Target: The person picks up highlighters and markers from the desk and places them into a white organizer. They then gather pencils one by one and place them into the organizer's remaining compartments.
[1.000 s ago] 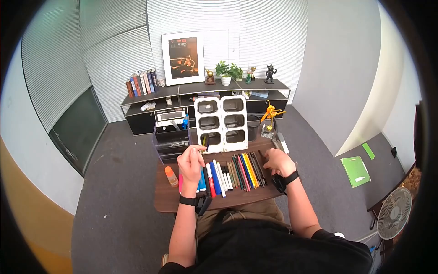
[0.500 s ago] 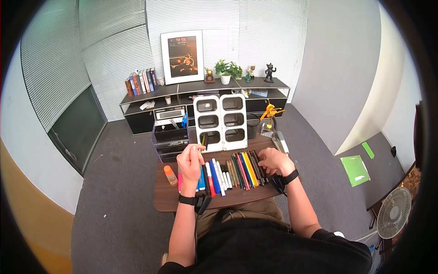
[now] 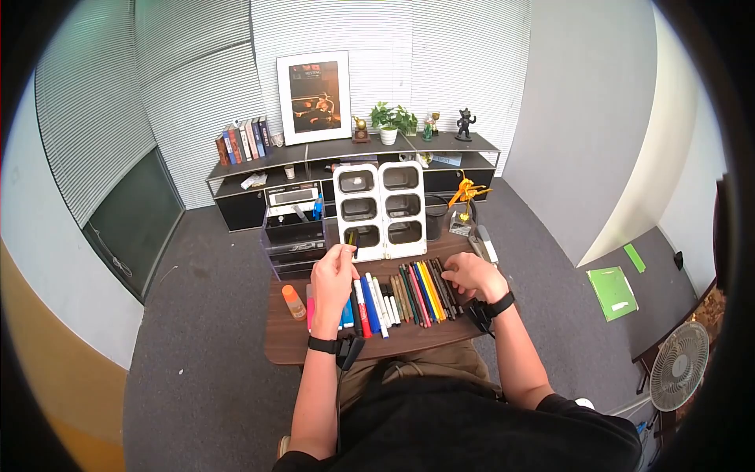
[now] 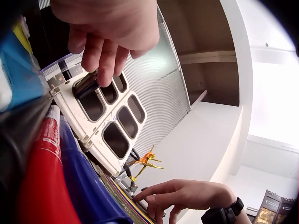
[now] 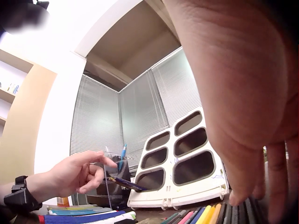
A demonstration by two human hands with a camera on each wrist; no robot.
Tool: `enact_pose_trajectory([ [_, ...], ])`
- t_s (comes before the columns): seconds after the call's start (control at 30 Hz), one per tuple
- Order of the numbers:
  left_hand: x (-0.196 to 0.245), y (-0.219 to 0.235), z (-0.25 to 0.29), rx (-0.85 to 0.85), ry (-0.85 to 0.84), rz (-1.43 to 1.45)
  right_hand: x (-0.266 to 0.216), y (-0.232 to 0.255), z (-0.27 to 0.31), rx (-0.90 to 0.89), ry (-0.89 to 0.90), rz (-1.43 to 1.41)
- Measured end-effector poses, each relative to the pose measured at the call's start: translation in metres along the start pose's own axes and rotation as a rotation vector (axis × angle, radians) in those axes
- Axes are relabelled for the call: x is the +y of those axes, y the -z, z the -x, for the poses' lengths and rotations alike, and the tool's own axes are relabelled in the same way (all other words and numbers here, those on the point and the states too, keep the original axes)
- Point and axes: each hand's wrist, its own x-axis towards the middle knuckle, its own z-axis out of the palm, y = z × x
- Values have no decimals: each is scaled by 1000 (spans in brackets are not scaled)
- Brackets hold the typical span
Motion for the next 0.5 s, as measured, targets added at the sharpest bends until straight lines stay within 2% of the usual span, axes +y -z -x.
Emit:
enact_pose_trajectory([
  [0.07, 1, -1, 0, -97, 103, -42, -1, 0, 1, -12, -6, 9],
  [0.37, -8, -2, -1, -153, 96, -60, 3, 0, -3, -29, 3, 14],
  [0.5, -7, -3, -1, -128, 81, -32, 3, -1, -3, -30, 7, 16],
])
